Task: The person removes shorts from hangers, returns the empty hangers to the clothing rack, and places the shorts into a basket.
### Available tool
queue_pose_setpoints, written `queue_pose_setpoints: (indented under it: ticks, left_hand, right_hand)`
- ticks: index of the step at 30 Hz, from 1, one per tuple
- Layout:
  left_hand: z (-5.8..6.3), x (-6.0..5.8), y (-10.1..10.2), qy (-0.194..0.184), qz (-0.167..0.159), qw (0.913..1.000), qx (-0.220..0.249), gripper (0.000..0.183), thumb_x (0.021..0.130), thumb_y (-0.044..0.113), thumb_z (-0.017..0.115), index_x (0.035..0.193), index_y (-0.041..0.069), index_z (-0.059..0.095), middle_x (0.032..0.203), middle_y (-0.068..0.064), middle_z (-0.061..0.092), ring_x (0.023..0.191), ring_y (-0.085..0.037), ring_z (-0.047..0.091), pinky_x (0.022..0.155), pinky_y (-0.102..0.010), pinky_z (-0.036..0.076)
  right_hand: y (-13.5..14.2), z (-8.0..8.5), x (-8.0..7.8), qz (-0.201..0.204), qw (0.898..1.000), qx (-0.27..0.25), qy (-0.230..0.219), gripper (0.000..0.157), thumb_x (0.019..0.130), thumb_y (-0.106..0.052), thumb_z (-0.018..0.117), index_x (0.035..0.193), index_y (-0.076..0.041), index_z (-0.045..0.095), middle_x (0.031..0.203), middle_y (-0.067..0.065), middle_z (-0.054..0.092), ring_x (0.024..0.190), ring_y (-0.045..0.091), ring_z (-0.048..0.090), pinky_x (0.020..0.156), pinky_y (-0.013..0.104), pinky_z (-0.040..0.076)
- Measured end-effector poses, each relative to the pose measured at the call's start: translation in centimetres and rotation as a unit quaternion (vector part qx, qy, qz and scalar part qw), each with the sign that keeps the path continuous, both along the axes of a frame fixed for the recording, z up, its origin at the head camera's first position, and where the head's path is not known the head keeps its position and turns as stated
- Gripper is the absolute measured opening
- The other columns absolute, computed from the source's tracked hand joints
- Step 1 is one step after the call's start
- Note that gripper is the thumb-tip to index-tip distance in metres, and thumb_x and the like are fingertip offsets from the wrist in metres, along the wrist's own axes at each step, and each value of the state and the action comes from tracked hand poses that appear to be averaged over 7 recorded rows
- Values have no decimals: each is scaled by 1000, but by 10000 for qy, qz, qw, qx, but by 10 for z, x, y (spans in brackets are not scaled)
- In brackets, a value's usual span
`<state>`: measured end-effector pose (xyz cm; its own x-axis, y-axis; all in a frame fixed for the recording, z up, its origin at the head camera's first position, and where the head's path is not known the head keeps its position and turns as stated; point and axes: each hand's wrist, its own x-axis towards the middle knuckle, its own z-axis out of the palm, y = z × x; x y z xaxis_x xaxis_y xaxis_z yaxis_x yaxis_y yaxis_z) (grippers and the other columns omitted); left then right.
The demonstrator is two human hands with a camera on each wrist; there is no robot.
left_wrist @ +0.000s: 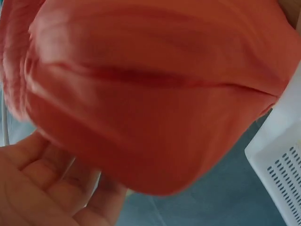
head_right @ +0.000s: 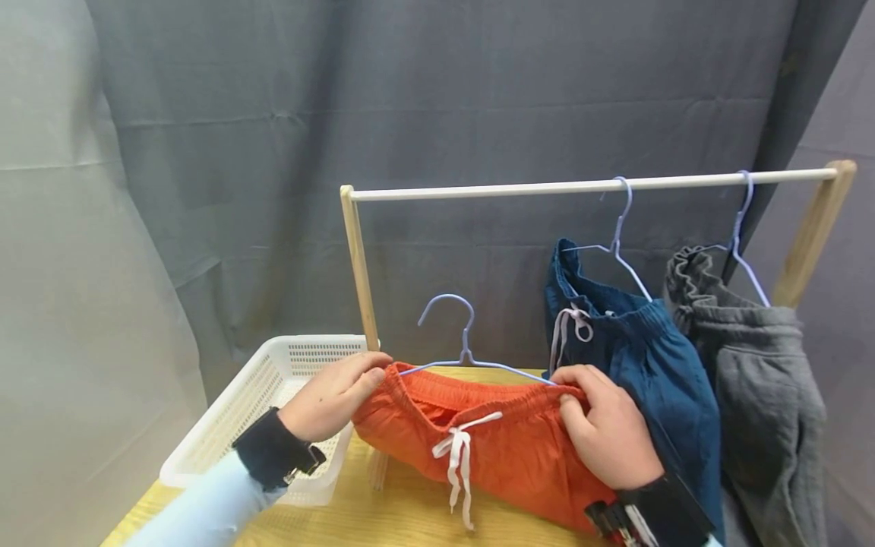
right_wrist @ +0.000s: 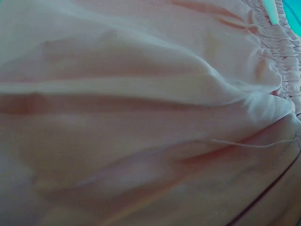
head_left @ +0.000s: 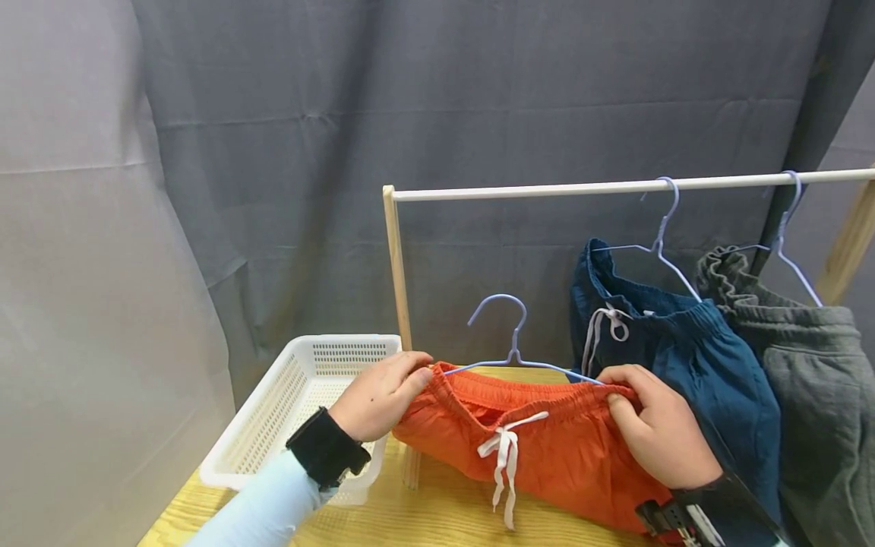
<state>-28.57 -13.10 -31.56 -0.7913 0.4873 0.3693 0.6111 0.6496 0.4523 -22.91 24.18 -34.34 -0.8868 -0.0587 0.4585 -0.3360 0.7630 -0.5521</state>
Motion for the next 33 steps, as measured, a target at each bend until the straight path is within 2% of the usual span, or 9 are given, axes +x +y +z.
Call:
queue_pose_setpoints:
  ticks: [4,7,11,14,22,27,33]
  left_hand:
    - [-6,2,9,68,113,9996,-238,38,106,46,46,122,18,65,109,5,67,101,-15,63,94,-40,51]
    - [-10,2,12,-20,173,9993,-317,37,106,50,44,112,19,63,94,7,63,86,-13,60,81,-37,53]
    - [-15,3,16,-119,248,9993,-251,29,106,46,46,100,20,57,79,7,55,73,-14,55,67,-33,48]
    - [-18,4,20,64,324,9992,-239,23,106,40,49,94,21,52,72,6,49,68,-14,52,63,-32,46]
    - [-21,6,28,870,299,9948,-433,29,106,37,49,83,19,44,64,7,38,58,-13,46,55,-30,39]
    - [-21,6,31,1109,378,9917,-537,29,105,37,51,81,20,45,61,8,37,56,-12,46,53,-30,38]
    - [-19,6,31,1253,536,9895,-485,30,103,35,54,78,22,45,59,9,36,53,-11,44,50,-29,36]
  right_hand:
    - [0,0,0,33,10000,-9,36,21,100,-7,52,118,-10,62,111,9,62,87,25,54,72,41,50]
    - [0,1,1,46,10000,-12,79,21,100,-6,52,118,-10,62,111,8,62,87,25,54,73,41,50]
    - [0,0,2,71,9999,-22,96,21,100,-6,52,118,-10,62,111,8,62,88,25,54,74,42,50]
    - [0,-1,2,96,9999,-29,124,21,101,-6,52,118,-10,63,111,8,62,89,25,55,74,43,50]
    - [-1,-3,4,157,9995,3,266,22,102,-7,53,118,-13,66,111,6,63,90,24,56,74,43,50]
    - [-1,-3,5,136,9994,22,314,22,101,-7,55,118,-14,67,111,5,64,90,23,56,74,39,51]
    - [-2,-4,6,266,9991,-35,336,28,101,-5,58,128,-13,59,120,8,62,96,25,57,80,43,54]
